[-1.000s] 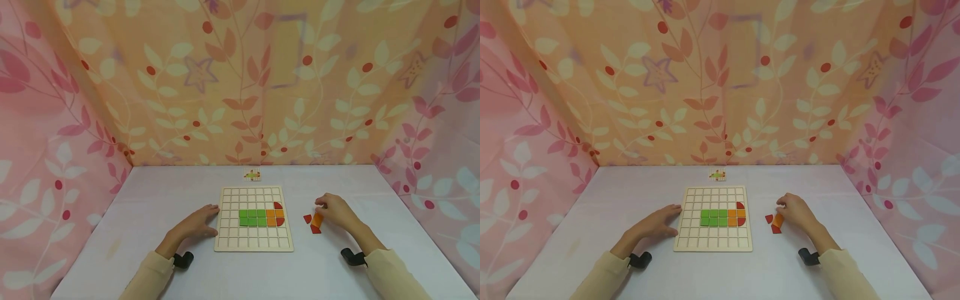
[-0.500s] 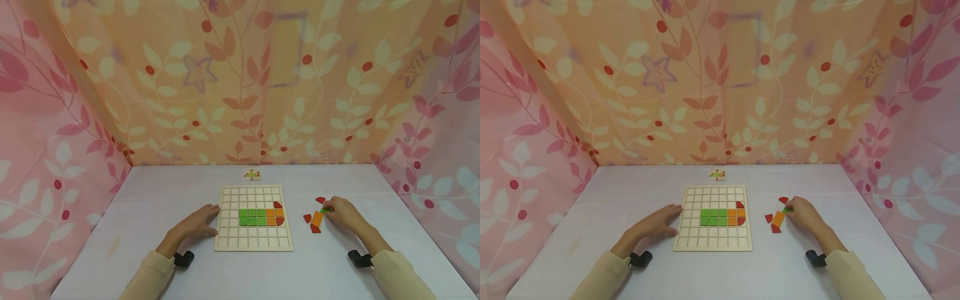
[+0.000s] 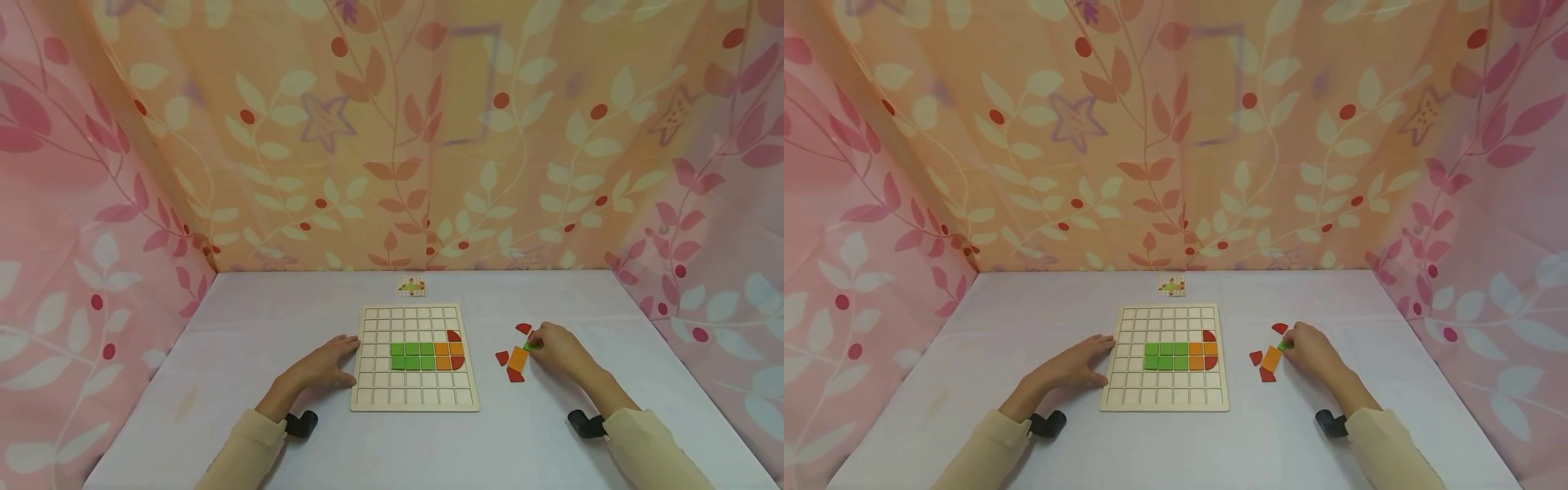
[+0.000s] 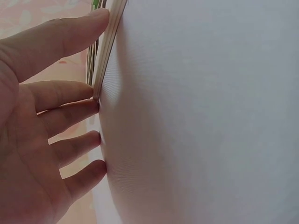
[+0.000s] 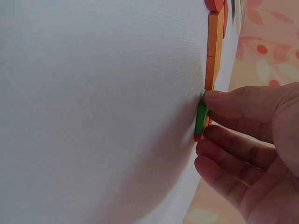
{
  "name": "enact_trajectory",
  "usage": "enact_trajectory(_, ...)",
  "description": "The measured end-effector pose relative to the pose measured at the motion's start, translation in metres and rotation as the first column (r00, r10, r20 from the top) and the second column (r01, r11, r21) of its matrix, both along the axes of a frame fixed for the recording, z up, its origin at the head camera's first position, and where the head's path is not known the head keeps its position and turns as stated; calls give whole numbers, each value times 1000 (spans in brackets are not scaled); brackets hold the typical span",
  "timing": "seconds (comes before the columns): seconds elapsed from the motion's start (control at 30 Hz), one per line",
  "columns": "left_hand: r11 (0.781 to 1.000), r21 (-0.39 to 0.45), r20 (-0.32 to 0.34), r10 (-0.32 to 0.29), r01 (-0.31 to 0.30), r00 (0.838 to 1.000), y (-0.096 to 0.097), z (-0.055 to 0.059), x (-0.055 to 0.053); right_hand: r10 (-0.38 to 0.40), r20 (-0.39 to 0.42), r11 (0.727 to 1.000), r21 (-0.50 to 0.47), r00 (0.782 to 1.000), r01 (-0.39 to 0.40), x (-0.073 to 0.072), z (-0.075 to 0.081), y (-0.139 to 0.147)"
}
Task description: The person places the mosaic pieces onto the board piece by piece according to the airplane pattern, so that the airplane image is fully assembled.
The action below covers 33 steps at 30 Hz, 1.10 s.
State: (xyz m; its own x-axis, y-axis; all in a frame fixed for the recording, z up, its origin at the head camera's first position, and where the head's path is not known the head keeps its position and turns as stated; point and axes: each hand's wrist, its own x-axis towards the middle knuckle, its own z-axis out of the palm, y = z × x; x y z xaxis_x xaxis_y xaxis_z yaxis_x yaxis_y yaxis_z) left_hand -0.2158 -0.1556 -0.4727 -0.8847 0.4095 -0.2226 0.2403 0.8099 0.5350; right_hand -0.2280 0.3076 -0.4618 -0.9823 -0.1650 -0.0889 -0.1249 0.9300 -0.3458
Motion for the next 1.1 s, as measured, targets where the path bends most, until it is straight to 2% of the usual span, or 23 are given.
enact_trajectory(0.27, 1000, 9, -6, -7, 7, 1000, -1, -1, 0, -12, 20, 1000, 18, 1000, 12, 4, 2, -6)
enact_trajectory(0.7, 1000, 1, -9, 4, -4, 1000, -1, -1, 0, -14, -8, 1000, 17, 1000, 14, 2, -2, -8)
enact_trajectory(0.97, 1000, 2, -3, 2, -2, 1000, -1, -2, 0, 3, -64, 1000, -18, 998, -4, 2, 11, -4)
enact_trajectory(1.1, 1000, -3, -9, 0, 0, 1000, -1, -2, 0, 11, -58, 999, -45, 998, -13, 1, 17, -11)
